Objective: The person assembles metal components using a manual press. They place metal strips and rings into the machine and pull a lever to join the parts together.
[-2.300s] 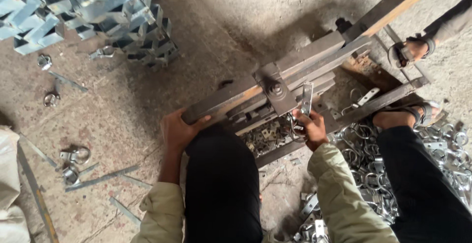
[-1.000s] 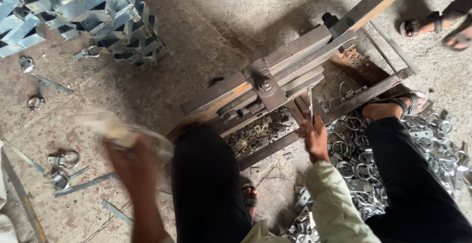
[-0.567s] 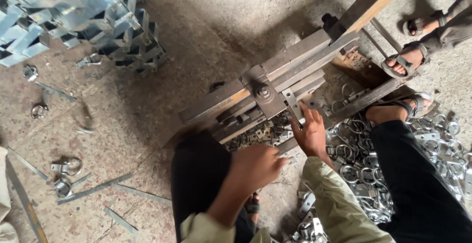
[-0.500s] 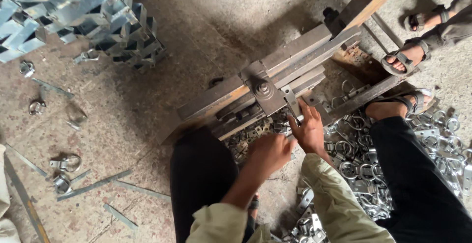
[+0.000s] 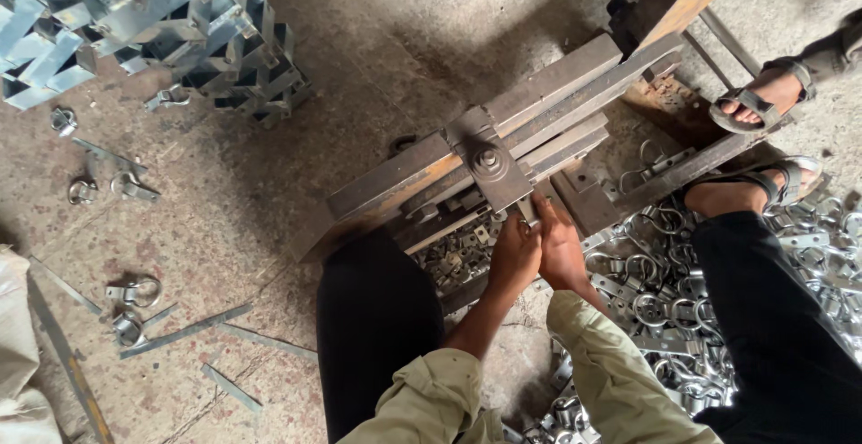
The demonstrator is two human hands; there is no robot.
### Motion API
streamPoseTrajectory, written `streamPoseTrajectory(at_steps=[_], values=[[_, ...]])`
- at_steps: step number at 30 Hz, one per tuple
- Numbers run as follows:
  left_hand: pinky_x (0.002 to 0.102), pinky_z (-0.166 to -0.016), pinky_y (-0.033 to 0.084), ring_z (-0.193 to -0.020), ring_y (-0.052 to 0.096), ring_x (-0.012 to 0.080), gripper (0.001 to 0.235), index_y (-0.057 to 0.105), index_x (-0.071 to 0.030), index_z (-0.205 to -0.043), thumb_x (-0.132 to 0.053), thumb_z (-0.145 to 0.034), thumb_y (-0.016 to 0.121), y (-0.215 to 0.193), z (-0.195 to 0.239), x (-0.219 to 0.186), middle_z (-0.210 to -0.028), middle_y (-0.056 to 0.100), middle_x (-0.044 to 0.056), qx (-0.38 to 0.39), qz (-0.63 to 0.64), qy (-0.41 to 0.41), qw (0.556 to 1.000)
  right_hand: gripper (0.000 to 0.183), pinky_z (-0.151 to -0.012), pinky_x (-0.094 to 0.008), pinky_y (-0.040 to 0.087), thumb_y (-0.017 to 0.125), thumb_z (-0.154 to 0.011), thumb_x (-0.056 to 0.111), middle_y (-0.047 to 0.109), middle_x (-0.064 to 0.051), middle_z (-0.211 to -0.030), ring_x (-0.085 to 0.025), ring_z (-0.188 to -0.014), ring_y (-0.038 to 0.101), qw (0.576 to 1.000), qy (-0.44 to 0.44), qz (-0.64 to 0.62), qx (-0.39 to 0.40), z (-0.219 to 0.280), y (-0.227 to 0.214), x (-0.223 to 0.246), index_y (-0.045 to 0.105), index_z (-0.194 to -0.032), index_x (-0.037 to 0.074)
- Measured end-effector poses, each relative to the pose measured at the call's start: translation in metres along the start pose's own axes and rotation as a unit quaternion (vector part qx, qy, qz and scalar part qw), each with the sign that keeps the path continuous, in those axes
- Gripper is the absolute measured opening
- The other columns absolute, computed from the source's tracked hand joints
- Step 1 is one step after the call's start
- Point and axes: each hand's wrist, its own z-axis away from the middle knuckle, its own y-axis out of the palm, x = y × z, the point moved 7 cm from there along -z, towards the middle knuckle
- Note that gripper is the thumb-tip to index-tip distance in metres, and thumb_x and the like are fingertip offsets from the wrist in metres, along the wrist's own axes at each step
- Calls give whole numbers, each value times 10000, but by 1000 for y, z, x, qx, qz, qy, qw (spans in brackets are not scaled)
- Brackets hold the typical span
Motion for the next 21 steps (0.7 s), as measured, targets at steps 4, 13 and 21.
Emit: streamPoseTrajectory(at_steps=[4, 13, 21], values=[[457, -666, 551, -749, 732, 335, 269, 649, -55, -1070, -305, -1012, 569, -35, 26, -57, -834, 708, 157, 127, -325, 21, 937, 550, -814, -473, 571, 566, -946, 136, 695, -255, -1161, -411, -933, 720, 977, 199, -19, 82, -5, 1, -3, 526, -1488, 50], [378, -811, 473, -834, 650, 222, 362, 664, -90, -927, -311, -1152, 485, -236, 28, -174, -892, 667, 45, -362, -289, 362, 809, 738, -823, -471, 588, 740, -830, 165, 693, -222, -1199, -352, -904, 735, 987, 133, 57, 70, -14, -5, 11, 474, -1514, 87], [420, -698, 449, -677, 644, 236, 429, 727, -127, -759, -337, -1080, 535, -236, -3, -132, -721, 686, 23, -359, -430, 211, 801, 596, -875, -457, 591, 718, -819, 107, 725, -172, -1246, -354, -1005, 732, 989, 105, 107, 12, -18, -16, 16, 617, -1404, 156]])
